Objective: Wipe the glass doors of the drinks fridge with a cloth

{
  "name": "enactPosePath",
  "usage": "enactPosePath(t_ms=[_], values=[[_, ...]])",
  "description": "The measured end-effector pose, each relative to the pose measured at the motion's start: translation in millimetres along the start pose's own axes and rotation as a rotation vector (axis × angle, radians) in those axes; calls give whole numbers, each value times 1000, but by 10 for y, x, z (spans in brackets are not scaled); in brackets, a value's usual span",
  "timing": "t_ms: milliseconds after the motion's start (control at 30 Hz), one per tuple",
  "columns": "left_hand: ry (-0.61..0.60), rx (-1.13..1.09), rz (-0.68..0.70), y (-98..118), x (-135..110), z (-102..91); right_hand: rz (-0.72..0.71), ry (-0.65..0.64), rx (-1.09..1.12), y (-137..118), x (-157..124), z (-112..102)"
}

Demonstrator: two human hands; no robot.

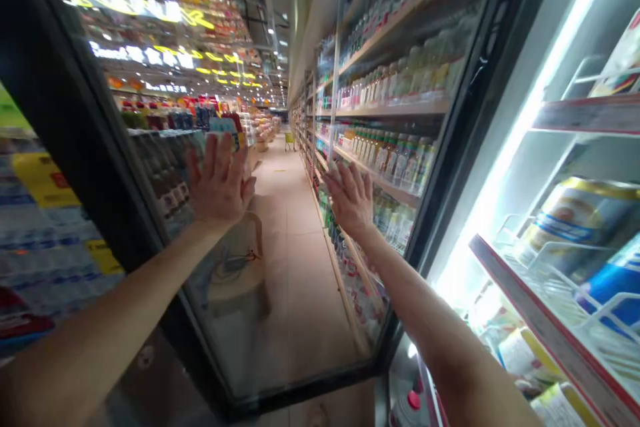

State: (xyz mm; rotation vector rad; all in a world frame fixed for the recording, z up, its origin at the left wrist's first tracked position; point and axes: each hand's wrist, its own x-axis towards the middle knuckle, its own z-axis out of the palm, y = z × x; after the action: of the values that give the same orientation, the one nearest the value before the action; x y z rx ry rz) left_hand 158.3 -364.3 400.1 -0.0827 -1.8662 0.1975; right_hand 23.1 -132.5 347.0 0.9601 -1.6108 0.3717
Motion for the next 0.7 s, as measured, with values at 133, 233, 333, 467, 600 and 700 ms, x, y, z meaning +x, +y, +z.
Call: enactPosePath(t_ms=[133,233,333,467,600,700], values=[[84,80,57,31,-16,-29,491,247,-32,452,-69,-91],[133,131,91,49,-19,-50,686,384,-16,464,15,-79],[154,139,97,50,-22,-62,444,306,33,-25,81,36],[164,99,94,42,-26,-72,59,105,59,-398,68,114],[169,118,98,72,-35,-96,346,263,8,125,27,-13],[171,118,94,98,-37,-120,625,401,8,311,94,-70]])
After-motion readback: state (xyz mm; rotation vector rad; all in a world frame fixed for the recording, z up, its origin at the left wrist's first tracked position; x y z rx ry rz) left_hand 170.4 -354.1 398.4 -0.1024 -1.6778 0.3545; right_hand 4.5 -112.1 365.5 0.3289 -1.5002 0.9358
